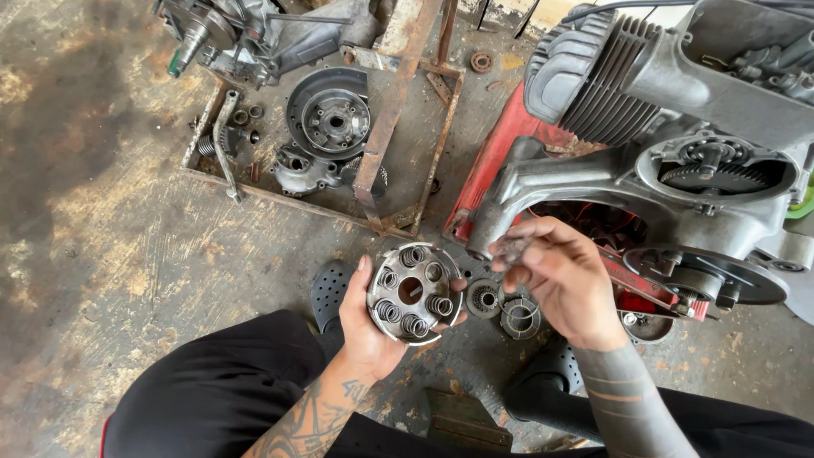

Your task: Assembling a motorcycle clutch by placing springs and plates into the hub

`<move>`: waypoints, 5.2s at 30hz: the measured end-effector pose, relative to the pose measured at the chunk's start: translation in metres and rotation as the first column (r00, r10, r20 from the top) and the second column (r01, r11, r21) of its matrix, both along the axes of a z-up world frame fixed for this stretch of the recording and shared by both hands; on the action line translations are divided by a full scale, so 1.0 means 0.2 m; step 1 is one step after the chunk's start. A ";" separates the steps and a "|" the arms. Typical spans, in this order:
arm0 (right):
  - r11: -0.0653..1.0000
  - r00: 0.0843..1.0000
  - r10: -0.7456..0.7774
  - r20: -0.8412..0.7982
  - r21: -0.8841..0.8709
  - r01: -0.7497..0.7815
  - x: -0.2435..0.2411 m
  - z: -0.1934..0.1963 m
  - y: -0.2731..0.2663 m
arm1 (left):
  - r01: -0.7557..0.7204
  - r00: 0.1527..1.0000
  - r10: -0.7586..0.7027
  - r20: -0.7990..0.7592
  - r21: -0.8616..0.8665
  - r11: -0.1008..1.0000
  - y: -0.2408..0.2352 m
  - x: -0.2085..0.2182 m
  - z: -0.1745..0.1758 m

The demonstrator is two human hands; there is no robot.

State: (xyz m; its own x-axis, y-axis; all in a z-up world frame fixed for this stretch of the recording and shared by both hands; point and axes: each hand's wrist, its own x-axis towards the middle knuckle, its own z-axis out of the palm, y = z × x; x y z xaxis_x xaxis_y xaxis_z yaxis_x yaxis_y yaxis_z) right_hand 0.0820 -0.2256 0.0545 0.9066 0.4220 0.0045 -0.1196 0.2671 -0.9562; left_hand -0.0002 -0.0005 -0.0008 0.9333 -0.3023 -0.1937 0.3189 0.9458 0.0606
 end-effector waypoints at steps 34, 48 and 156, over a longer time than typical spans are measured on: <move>0.955 0.906 0.165 -0.389 0.292 -0.048 0.03 -0.34 -0.14 | 0.091 0.963 -0.027 -0.267 0.232 0.968 -0.07 0.05 0.04; 0.666 0.827 0.436 0.356 -0.745 -0.030 -0.12 0.12 0.12 | 0.024 0.957 0.059 -0.286 0.278 0.960 -0.10 0.06 -0.08; 0.983 0.995 0.063 -0.080 0.175 -0.048 -0.10 -0.44 -0.09 | 0.202 0.953 -0.078 -0.291 0.425 0.882 -0.15 0.07 0.01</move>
